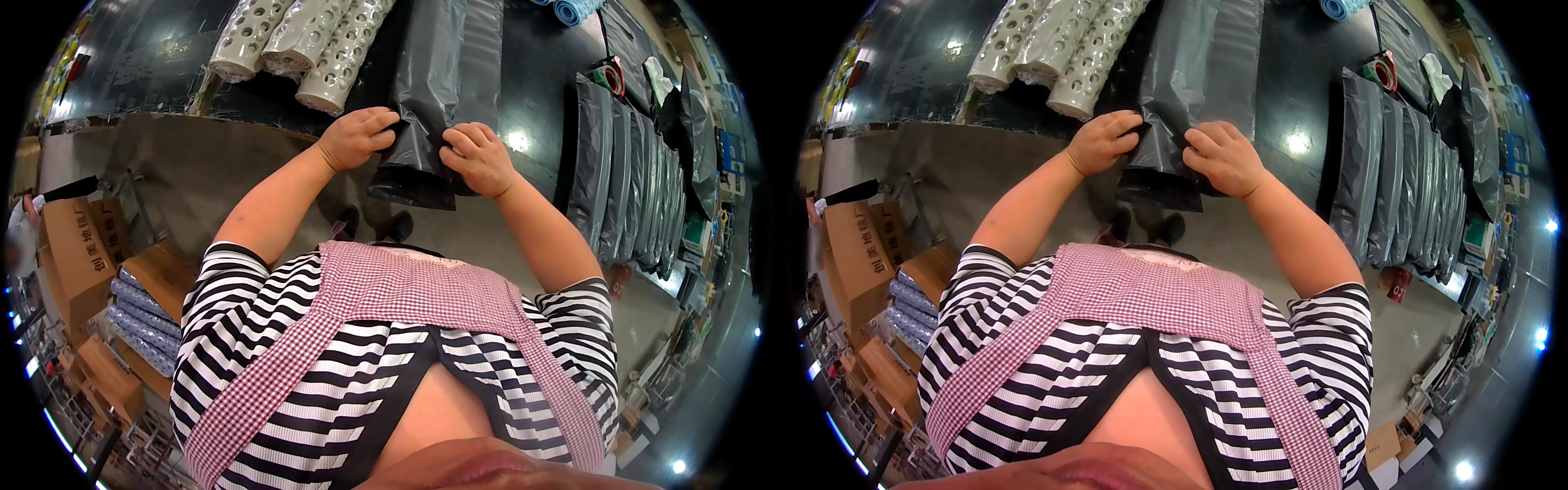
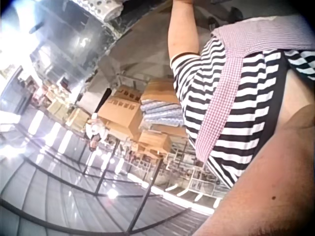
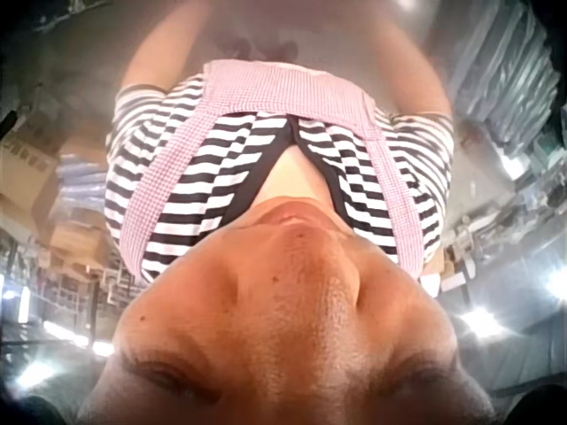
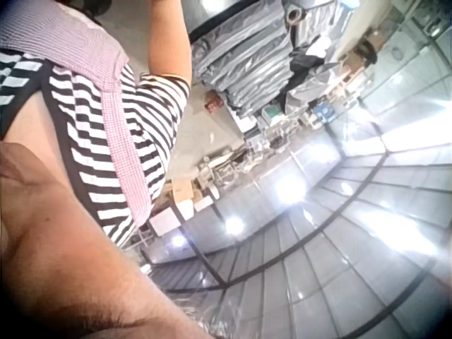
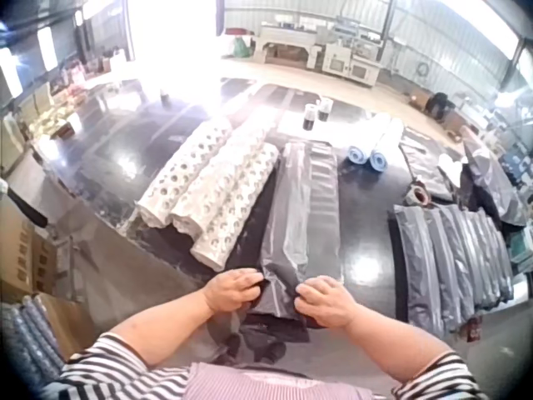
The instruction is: The person places foam cylinders into plastic bags and seals the bags using adhesive tape and shears. The person handles multiple foam items one at a time, inserting them into individual bags and securing the ends.
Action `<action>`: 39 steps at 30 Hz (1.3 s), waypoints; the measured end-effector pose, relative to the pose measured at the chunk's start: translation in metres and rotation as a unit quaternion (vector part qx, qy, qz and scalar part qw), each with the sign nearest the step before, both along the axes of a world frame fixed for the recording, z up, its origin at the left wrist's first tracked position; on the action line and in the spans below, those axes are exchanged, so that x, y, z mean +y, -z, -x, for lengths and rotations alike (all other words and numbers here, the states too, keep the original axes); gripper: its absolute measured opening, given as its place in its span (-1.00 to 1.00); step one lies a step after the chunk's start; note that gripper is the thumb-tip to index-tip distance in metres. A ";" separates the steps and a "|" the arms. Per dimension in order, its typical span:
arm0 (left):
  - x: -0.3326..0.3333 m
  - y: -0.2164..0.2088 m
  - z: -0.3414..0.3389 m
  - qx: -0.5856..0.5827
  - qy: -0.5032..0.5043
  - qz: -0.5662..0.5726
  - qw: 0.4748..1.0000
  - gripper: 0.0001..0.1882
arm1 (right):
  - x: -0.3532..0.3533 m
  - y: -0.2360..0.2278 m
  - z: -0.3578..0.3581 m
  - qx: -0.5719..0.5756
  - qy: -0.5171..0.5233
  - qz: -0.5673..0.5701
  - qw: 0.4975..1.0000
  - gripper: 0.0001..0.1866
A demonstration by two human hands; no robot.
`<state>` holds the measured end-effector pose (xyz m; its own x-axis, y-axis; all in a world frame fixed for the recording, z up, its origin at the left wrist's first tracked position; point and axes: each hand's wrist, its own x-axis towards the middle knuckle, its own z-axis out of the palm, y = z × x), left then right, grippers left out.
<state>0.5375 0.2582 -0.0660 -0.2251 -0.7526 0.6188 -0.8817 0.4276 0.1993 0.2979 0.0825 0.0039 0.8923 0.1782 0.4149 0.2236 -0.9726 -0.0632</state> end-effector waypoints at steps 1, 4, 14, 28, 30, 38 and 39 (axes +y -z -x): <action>0.002 -0.001 -0.004 0.002 0.007 -0.011 1.000 -0.83 | -0.003 0.001 -0.002 0.016 -0.026 0.004 1.000 -0.84; 0.005 -0.003 -0.016 0.004 0.025 -0.029 0.999 -0.83 | -0.023 0.000 0.006 0.032 -0.002 -0.008 0.999 -0.82; -0.011 -0.021 -0.002 0.072 0.038 -0.010 0.997 -0.78 | -0.024 -0.012 -0.007 0.112 -0.012 -0.082 0.990 -0.72; -0.057 0.027 0.048 0.649 -0.261 0.008 0.715 -0.51 | -0.028 0.042 -0.059 0.069 0.398 -0.707 0.580 -0.50; -0.060 0.034 0.045 0.669 -0.285 0.014 0.686 -0.54 | -0.021 0.034 -0.069 0.074 0.418 -0.711 0.561 -0.51; -0.071 0.007 0.025 0.667 -0.314 -0.167 0.655 -0.80 | -0.029 0.038 -0.070 0.027 0.489 -0.405 0.772 -0.55; -0.075 0.007 0.022 0.655 -0.312 -0.146 0.672 -0.78 | -0.030 0.031 -0.070 -0.010 0.496 -0.309 0.811 -0.47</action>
